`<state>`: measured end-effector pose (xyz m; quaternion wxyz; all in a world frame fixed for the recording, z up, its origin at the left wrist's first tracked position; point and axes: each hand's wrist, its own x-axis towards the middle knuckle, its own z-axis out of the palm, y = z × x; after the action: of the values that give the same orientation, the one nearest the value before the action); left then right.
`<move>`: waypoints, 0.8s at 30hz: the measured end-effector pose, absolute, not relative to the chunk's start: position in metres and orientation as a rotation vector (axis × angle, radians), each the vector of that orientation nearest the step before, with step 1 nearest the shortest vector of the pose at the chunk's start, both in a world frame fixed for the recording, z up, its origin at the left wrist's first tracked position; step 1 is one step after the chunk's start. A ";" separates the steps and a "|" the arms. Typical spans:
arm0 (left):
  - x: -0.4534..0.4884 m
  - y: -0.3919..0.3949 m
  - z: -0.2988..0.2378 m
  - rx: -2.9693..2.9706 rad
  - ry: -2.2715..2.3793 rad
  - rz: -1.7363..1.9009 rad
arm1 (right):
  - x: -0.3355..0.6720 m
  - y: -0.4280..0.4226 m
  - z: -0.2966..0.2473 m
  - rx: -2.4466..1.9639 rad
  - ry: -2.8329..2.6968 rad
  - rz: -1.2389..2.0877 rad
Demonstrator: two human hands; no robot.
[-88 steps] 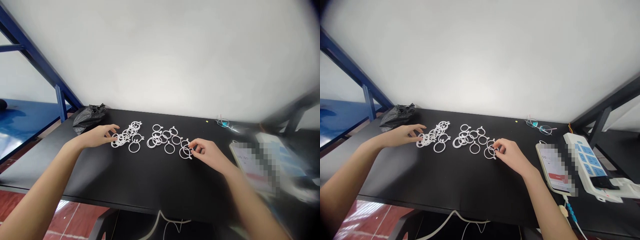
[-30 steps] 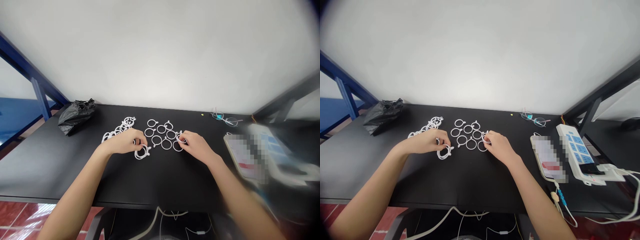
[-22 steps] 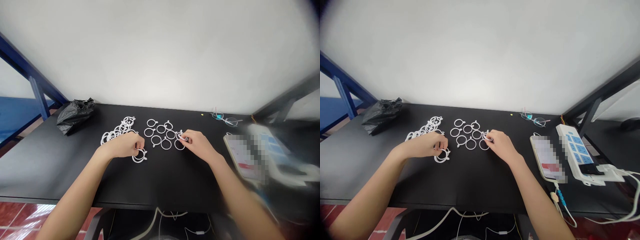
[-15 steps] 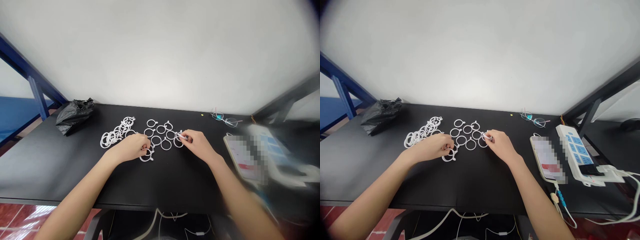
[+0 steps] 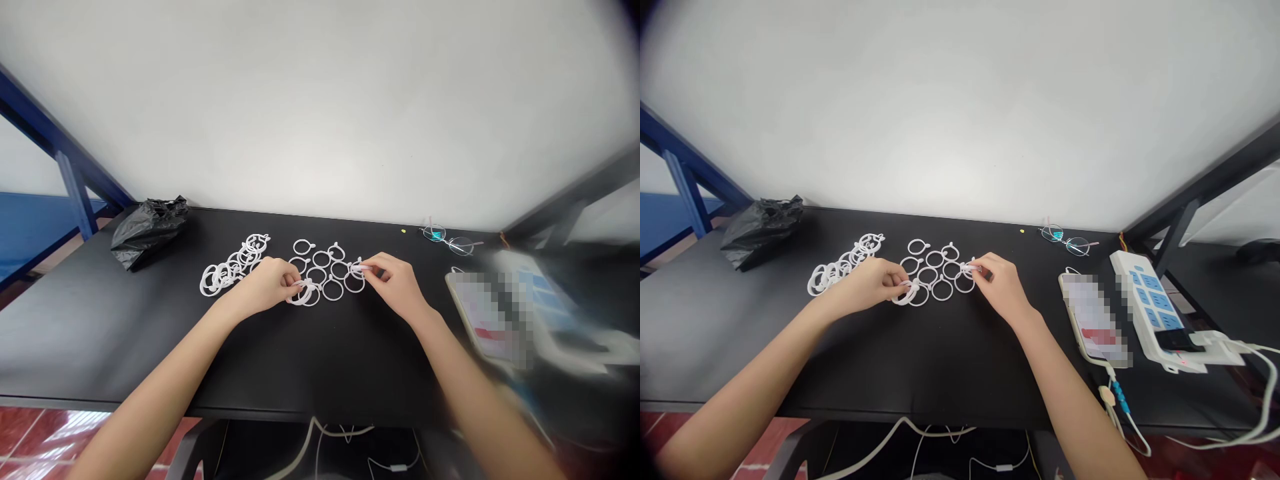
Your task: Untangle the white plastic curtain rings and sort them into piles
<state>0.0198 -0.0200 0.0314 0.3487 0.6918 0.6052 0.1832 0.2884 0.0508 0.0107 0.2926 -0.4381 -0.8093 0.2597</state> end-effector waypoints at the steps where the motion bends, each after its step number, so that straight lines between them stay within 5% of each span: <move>1: 0.022 -0.020 0.029 1.782 1.577 0.475 | 0.288 0.050 0.011 -1.165 -2.136 0.696; 14: 0.036 -0.021 0.018 2.061 1.745 0.424 | 0.285 0.032 0.027 -1.176 -2.586 0.579; 24: 0.022 -0.013 0.020 1.842 1.545 0.937 | 0.283 0.030 0.031 -1.099 -2.518 0.658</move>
<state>0.0218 -0.0132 0.0204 0.2770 0.6859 0.5755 0.3488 0.2835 0.0301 0.0310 0.1575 -0.3841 -0.8802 0.2300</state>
